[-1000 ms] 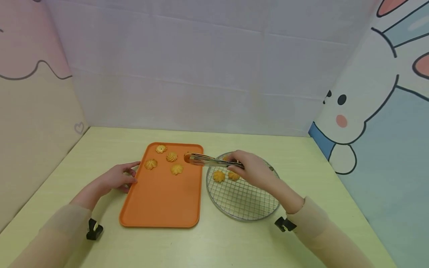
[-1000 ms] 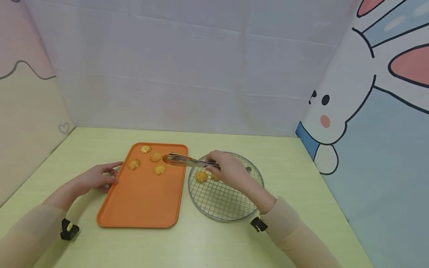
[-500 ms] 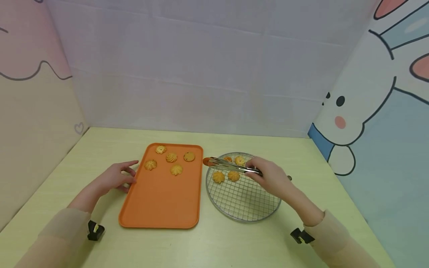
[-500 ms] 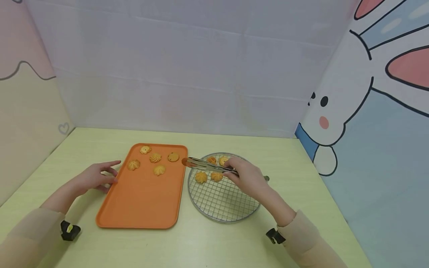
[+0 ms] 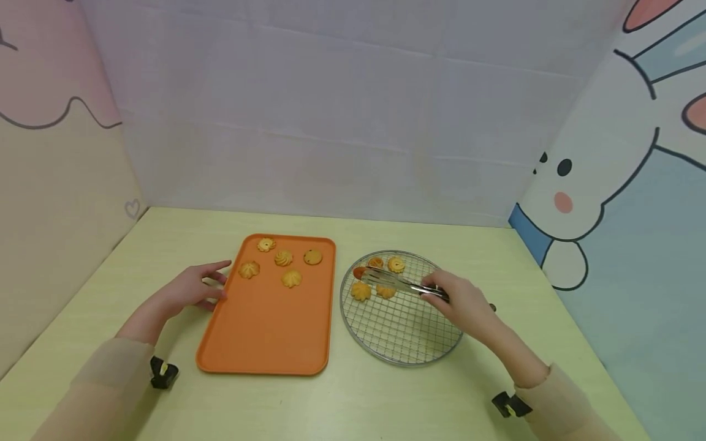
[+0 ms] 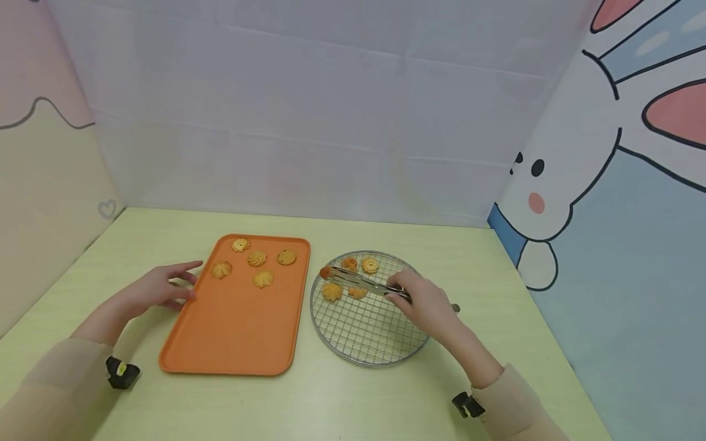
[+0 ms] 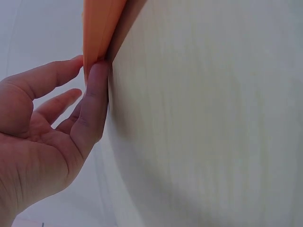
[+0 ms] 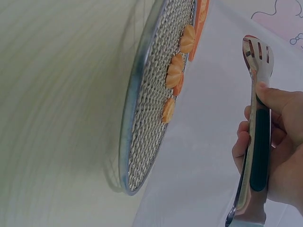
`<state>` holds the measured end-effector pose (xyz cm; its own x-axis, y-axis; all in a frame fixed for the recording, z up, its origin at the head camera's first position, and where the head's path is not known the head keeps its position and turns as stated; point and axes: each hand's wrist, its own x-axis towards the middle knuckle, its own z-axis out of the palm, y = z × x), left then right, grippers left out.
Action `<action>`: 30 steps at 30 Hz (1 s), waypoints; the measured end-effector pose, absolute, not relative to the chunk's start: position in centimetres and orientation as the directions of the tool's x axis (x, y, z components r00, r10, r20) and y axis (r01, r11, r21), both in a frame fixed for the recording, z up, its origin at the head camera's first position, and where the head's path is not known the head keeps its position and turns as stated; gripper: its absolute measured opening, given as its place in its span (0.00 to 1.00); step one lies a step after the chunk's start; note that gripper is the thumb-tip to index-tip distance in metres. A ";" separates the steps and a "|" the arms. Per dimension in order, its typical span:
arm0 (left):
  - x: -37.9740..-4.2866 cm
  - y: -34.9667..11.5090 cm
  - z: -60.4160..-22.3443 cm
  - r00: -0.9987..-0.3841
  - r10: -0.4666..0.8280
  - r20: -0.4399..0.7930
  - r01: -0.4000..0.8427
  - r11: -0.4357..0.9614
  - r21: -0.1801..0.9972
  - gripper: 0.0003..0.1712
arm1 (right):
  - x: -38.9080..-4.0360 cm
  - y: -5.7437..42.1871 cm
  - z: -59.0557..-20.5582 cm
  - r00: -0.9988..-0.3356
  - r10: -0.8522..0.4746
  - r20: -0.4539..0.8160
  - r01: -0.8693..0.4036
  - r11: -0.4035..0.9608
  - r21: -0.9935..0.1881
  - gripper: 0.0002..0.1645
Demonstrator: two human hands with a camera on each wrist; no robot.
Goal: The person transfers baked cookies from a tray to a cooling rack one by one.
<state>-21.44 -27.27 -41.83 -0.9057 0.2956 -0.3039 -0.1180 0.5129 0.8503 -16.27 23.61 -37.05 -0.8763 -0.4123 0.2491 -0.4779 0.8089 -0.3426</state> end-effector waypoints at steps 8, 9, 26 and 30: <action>-21.8 -27.6 -41.8 -0.889 0.332 -0.316 -0.121 0.496 0.860 0.47 | -16.0 24.7 -38.2 -0.865 -0.430 0.259 -0.499 0.794 -0.348 0.08; -21.9 -27.7 -41.8 -0.887 0.332 -0.320 -0.123 0.498 0.858 0.47 | -15.9 24.8 -38.3 -0.862 -0.434 0.262 -0.504 0.789 -0.351 0.08; -22.1 -27.8 -41.8 -0.871 0.347 -0.347 -0.146 0.492 0.858 0.45 | -15.6 25.9 -40.6 -0.860 -0.478 0.177 -0.509 0.789 -0.345 0.10; -22.0 -27.9 -41.6 -0.866 0.354 -0.353 -0.152 0.486 0.861 0.46 | -15.4 25.9 -40.7 -0.866 -0.483 0.127 -0.495 0.793 -0.357 0.10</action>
